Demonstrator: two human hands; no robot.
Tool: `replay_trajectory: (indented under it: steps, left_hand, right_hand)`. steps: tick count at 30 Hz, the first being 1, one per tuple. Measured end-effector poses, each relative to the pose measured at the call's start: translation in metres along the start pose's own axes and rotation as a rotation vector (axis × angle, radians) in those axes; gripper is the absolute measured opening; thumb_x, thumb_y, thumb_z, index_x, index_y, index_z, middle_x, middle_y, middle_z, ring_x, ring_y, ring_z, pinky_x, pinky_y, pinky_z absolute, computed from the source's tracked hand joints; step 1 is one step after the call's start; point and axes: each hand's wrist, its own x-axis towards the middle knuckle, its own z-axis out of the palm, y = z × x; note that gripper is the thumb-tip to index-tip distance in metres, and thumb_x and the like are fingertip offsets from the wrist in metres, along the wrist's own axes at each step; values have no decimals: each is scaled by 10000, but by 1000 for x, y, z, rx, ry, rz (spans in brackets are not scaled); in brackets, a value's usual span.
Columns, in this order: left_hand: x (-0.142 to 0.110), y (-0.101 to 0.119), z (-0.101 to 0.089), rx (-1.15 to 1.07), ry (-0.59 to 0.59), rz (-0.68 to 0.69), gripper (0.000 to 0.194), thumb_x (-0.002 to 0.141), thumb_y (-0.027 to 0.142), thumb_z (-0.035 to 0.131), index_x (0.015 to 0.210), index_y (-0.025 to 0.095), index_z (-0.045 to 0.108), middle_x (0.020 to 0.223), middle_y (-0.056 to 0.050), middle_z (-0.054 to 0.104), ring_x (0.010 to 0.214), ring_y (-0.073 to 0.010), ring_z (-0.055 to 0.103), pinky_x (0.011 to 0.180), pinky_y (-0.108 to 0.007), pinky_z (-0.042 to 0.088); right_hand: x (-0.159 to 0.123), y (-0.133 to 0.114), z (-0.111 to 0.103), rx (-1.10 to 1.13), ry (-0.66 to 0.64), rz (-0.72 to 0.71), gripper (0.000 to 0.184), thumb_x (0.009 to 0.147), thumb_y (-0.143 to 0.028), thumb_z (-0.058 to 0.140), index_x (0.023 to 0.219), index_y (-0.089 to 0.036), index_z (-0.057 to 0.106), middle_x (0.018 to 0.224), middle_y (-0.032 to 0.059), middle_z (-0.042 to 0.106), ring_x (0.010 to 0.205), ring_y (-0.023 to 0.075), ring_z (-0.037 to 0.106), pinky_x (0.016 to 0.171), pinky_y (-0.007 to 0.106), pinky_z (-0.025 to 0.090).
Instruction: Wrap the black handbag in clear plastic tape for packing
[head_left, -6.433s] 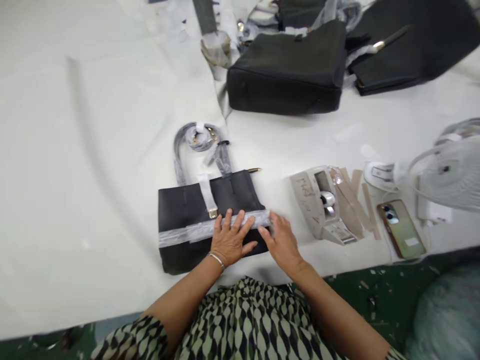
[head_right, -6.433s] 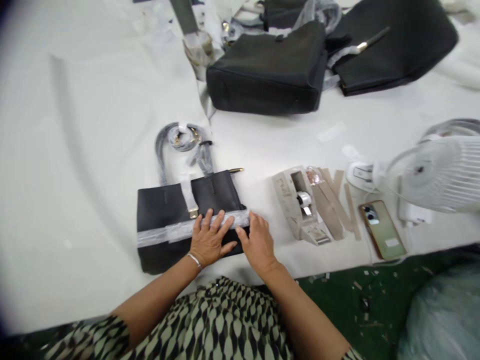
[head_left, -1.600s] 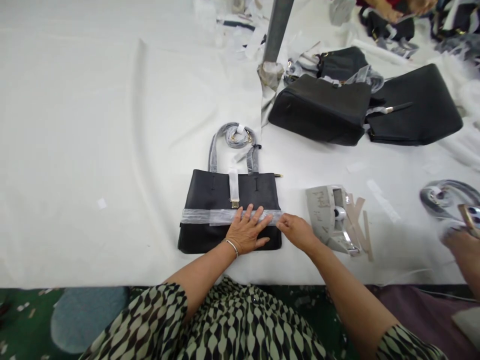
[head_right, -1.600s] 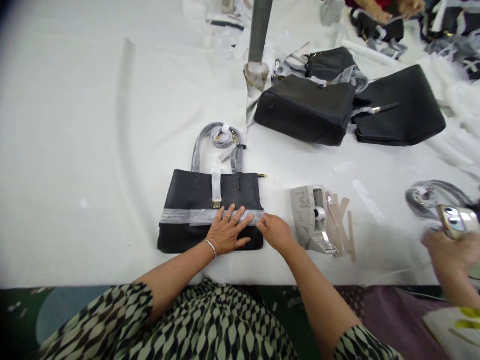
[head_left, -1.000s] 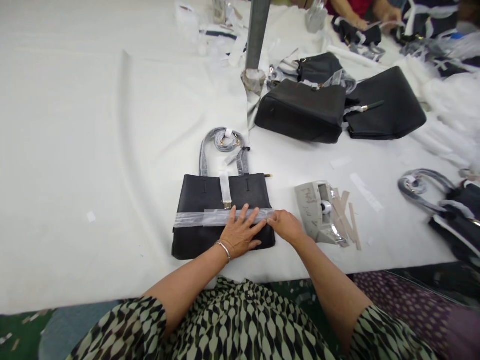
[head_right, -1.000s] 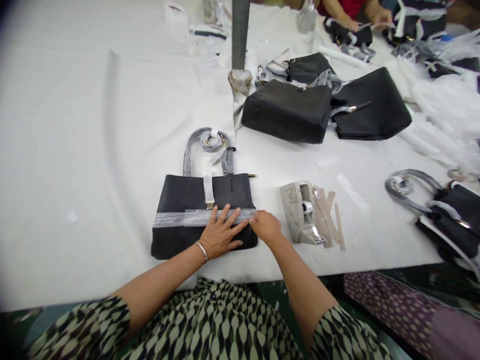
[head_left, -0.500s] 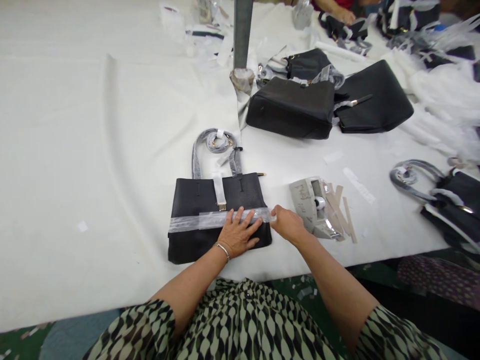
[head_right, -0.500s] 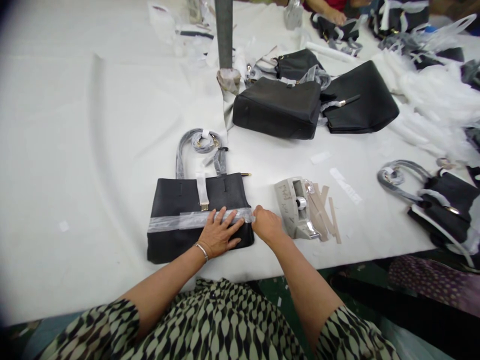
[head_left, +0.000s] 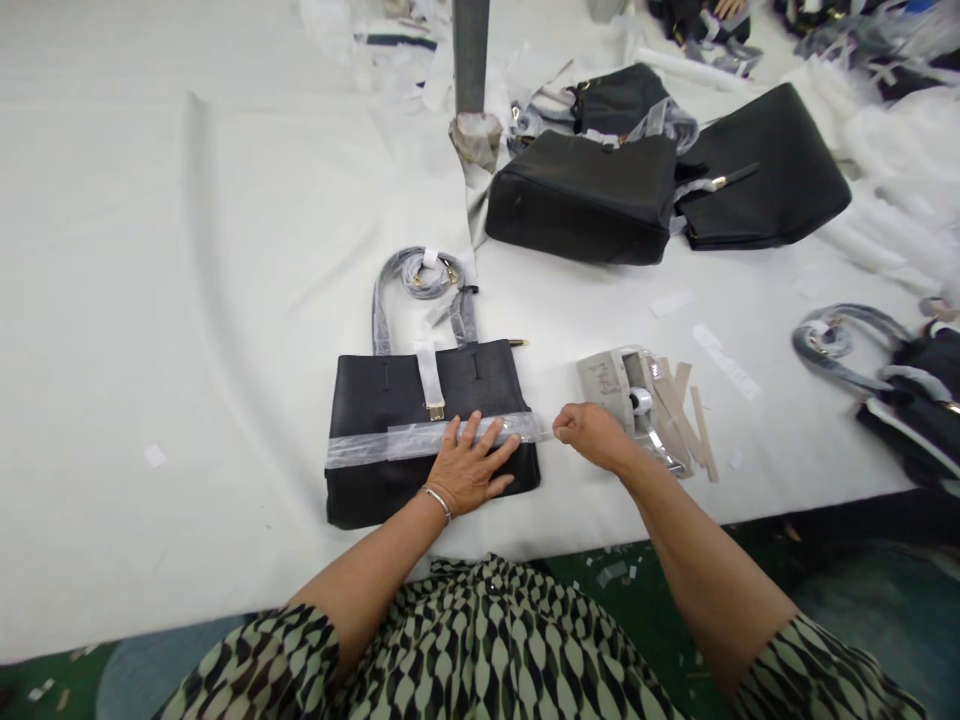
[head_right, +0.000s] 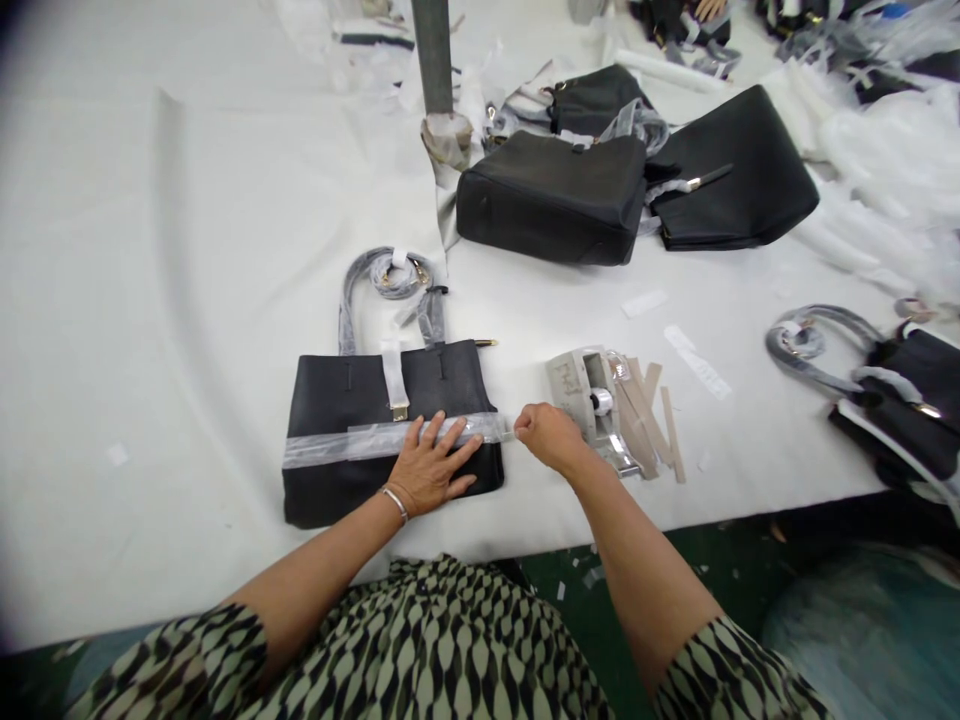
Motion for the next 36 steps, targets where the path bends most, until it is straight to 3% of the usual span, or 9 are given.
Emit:
replay_trajectory:
  steps: [12, 17, 22, 28, 30, 34, 36]
  left_hand:
    - [0, -2, 7, 27, 6, 7, 683, 803, 599, 513, 1414, 385, 297, 1462, -24, 387, 1381, -362, 214, 1117, -588, 112]
    - [2, -2, 5, 44, -4, 14, 664, 814, 605, 489, 1411, 380, 307, 1454, -22, 398, 1382, -359, 208, 1116, -583, 113]
    - [1, -1, 4, 60, -9, 12, 700, 791, 618, 516, 1413, 377, 303, 1456, -30, 392, 1385, -364, 197, 1110, -585, 121]
    - [1, 0, -2, 61, -12, 18, 680, 810, 629, 473, 1414, 370, 298, 1478, -28, 352, 1372, -374, 209, 1092, -589, 149]
    - [1, 0, -7, 47, -24, 12, 653, 832, 625, 433, 1414, 360, 303, 1485, -32, 338, 1364, -383, 215, 1080, -600, 164]
    - [0, 2, -17, 24, -31, -18, 627, 844, 603, 430, 1406, 349, 323, 1485, -45, 335, 1344, -389, 251, 1054, -610, 213]
    - [-2, 3, -18, 12, -16, -19, 627, 835, 604, 446, 1395, 342, 345, 1484, -49, 338, 1338, -391, 266, 1041, -612, 236]
  right_hand:
    - [37, 17, 49, 92, 32, 0, 138, 780, -291, 542, 744, -205, 644, 740, 1, 677, 689, 130, 584, 593, 230, 337]
    - [33, 16, 52, 90, 58, 45, 167, 787, -357, 546, 743, -214, 620, 759, 11, 678, 700, 151, 589, 580, 246, 332]
    - [33, 6, 49, -69, 92, 62, 181, 817, -346, 496, 861, -214, 613, 832, 58, 686, 771, 199, 622, 594, 277, 338]
    - [36, 16, 42, -47, -47, -36, 194, 838, -283, 457, 875, -203, 630, 876, 60, 685, 820, 197, 625, 674, 284, 415]
    - [25, 17, 40, -73, 52, -95, 282, 867, -224, 387, 1020, -179, 619, 994, 94, 676, 919, 209, 617, 783, 311, 440]
    - [-7, 2, 57, -29, 577, -318, 461, 934, -287, 273, 1332, -102, 415, 1290, 175, 529, 1203, 268, 476, 1033, 423, 347]
    - [-18, -9, 78, 40, 648, -477, 570, 942, -399, 293, 1429, -106, 257, 1400, 183, 420, 1295, 286, 382, 1068, 455, 325]
